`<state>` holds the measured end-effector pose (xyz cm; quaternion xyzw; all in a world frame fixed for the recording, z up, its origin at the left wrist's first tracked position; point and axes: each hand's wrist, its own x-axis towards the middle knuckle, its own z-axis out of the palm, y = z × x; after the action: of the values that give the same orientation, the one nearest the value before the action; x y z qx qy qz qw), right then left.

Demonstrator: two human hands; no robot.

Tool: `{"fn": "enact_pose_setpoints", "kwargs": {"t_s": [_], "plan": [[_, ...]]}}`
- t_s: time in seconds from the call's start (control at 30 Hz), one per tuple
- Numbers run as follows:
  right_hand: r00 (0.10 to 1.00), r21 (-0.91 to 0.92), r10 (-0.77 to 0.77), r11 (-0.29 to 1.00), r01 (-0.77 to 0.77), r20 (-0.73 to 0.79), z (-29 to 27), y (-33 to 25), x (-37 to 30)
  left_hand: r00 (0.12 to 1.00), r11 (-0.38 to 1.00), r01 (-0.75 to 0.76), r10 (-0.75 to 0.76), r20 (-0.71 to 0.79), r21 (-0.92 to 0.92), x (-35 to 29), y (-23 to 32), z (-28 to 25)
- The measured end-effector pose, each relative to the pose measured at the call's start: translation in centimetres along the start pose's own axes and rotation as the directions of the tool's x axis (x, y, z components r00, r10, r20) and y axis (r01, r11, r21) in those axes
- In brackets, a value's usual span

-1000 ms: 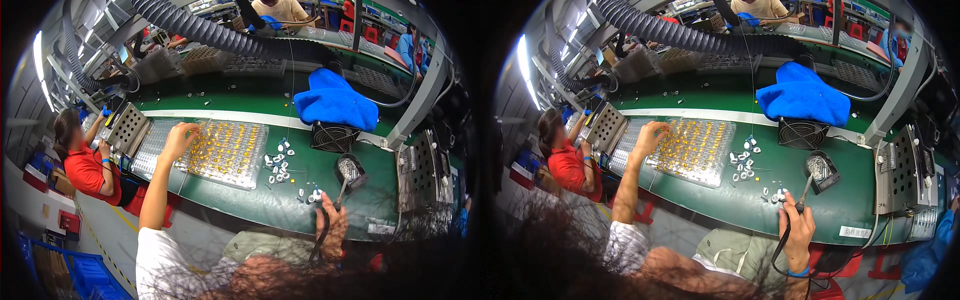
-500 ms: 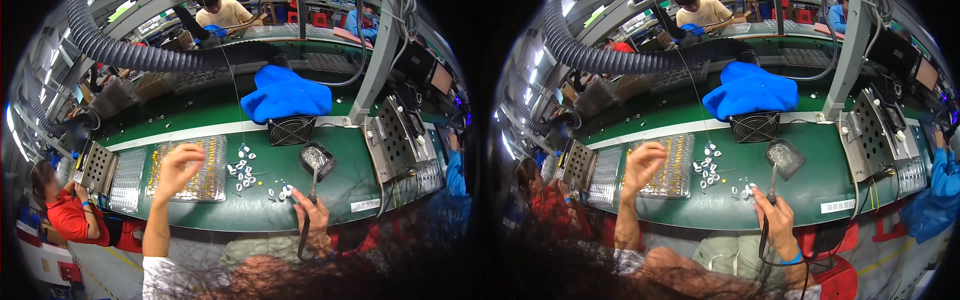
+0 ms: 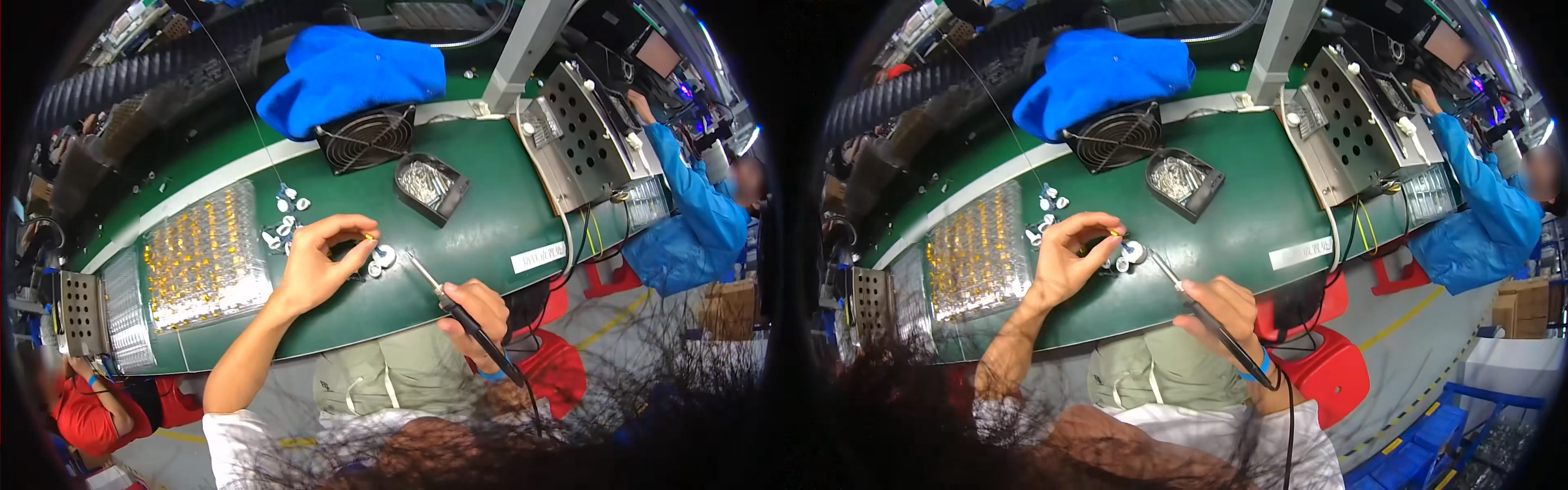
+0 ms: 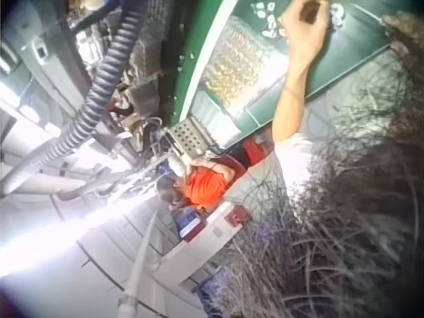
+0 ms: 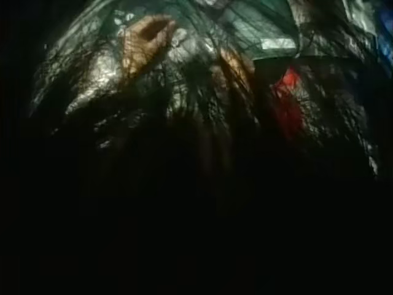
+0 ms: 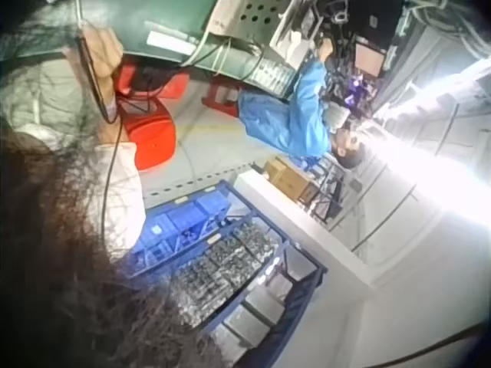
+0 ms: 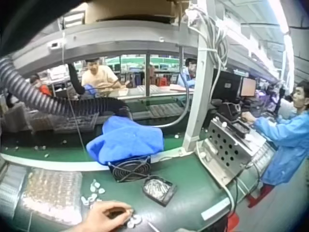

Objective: Soldering small components onto circular PCBs at an assembly line station.

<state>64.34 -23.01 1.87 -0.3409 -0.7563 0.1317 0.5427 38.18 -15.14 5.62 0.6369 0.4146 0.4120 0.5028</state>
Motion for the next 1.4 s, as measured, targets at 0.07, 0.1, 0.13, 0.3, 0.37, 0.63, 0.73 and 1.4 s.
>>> {"fn": "enact_pose_setpoints", "kwargs": {"t_s": [0.07, 0.1, 0.13, 0.3, 0.37, 0.63, 0.73, 1.4], "plan": [[1.0, -0.019, 0.014, 1.0, -0.014, -0.024, 0.4, 0.1, -0.4, 1.0, 0.999, 0.005, -0.005, 0.014, 0.038, -0.1, 0.0, 0.3], [0.999, -0.017, 0.029, 0.999, -0.029, -0.016, 0.6, 0.1, -0.4, 0.999, 0.999, 0.03, -0.03, 0.014, 0.013, -0.2, -0.1, 0.4], [1.0, -0.033, 0.022, 0.999, -0.022, -0.02, 0.7, 0.0, 0.0, 0.999, 0.999, 0.045, -0.045, 0.014, 0.002, -0.2, -0.1, 0.4], [1.0, -0.08, -0.021, 0.997, 0.022, 0.015, 1.0, 0.0, 0.6, 0.999, 0.998, 0.034, -0.037, 0.038, 0.06, -0.4, 0.1, 0.6], [0.999, -0.106, -0.019, 0.994, 0.024, 0.043, 1.0, 0.0, 0.4, 0.999, 0.998, 0.025, -0.027, 0.033, 0.064, -0.5, 0.1, 0.7], [0.997, -0.128, 0.005, 0.992, 0.004, 0.075, 1.1, -0.3, 0.6, 1.0, 0.996, 0.002, -0.003, 0.017, 0.09, -0.4, 0.0, 0.6], [0.997, -0.13, 0.01, 0.991, 0.001, 0.083, 1.1, -0.2, 0.5, 1.0, 0.995, -0.009, 0.007, 0.02, 0.1, -0.3, 0.0, 0.7], [0.995, -0.145, 0.041, 0.989, -0.028, 0.089, 0.8, -0.5, 0.2, 0.999, 0.995, -0.013, 0.009, 0.042, 0.101, -0.3, 0.1, 0.5]]}}
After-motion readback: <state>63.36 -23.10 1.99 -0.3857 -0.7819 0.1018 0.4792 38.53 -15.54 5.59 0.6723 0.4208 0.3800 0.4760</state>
